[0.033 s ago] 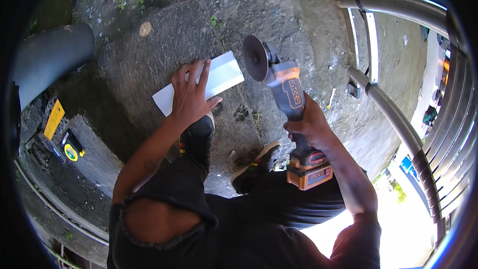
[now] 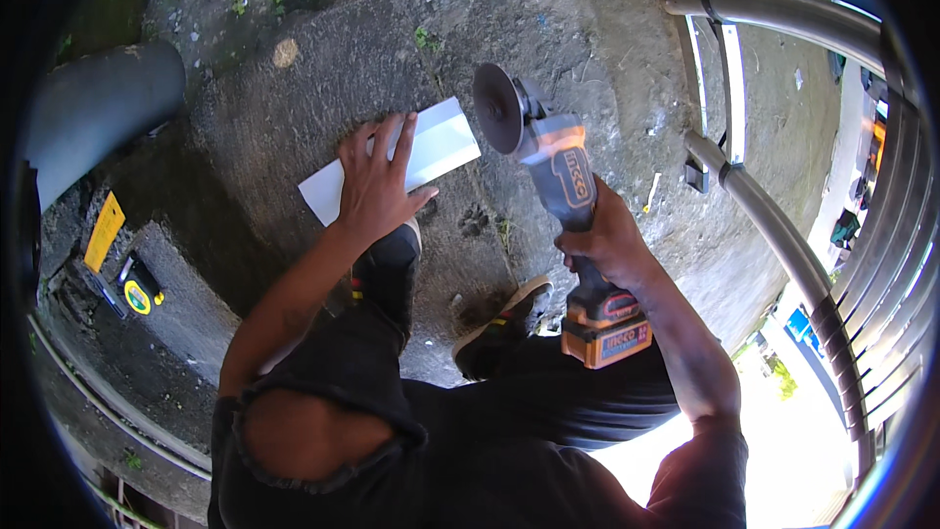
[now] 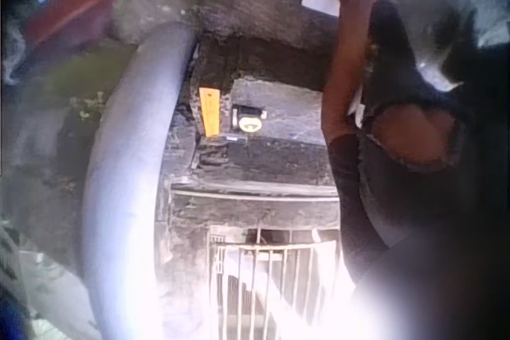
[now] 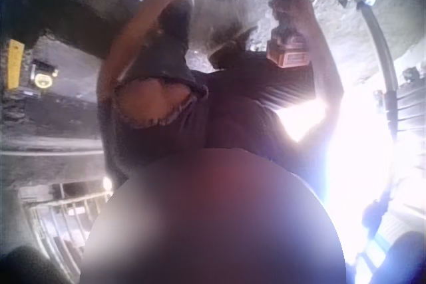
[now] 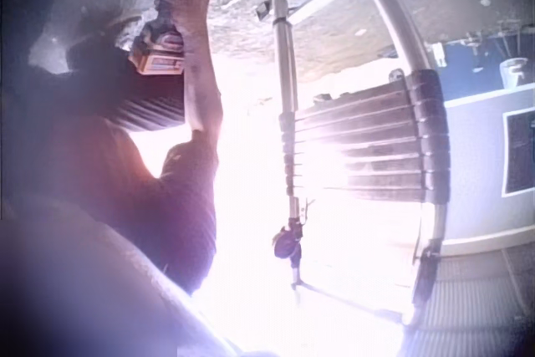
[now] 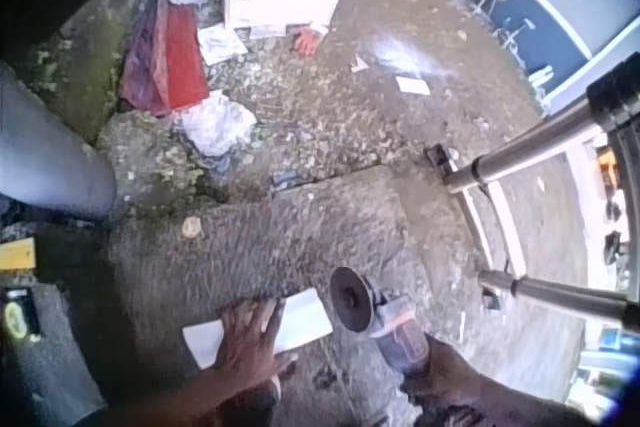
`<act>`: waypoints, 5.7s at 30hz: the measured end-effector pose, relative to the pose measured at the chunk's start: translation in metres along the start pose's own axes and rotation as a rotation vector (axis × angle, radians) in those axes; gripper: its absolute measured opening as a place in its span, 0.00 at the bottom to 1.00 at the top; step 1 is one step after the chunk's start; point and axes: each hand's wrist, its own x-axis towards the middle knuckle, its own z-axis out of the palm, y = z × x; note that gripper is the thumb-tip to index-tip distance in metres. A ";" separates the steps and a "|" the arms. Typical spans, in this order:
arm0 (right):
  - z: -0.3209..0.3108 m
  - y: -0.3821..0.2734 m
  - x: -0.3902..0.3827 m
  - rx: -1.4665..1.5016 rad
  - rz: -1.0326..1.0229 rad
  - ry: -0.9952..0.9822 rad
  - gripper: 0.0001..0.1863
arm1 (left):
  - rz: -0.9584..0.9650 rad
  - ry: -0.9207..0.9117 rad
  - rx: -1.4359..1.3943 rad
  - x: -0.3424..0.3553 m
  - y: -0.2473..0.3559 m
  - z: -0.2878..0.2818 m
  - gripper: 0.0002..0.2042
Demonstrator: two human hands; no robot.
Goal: The person measures and marks a white sheet metal piece using a ruler and marker, then uses an angle grinder to cut along the marked line. The person holds the sheet metal with one hand and operates the grinder with the other.
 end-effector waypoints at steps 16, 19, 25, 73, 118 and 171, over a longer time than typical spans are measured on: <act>-0.003 -0.011 0.040 -0.200 -0.068 0.047 0.34 | 0.034 -0.002 0.171 0.011 -0.009 0.016 0.55; 0.002 -0.013 0.045 -0.199 -0.072 0.035 0.36 | 0.033 -0.005 0.165 0.010 -0.009 0.016 0.55; 0.008 -0.020 0.052 -0.171 -0.042 0.020 0.35 | 0.020 -0.011 0.155 0.009 -0.008 0.016 0.55; 0.011 -0.029 0.068 -0.272 -0.022 0.012 0.29 | 0.004 -0.017 0.101 0.008 -0.009 0.019 0.56; 0.013 -0.026 0.070 -0.265 -0.004 0.025 0.32 | 0.022 0.023 0.123 0.008 -0.010 0.020 0.56; 0.021 -0.027 0.080 -0.361 -0.012 0.068 0.33 | 0.034 0.048 0.120 0.008 -0.011 0.024 0.58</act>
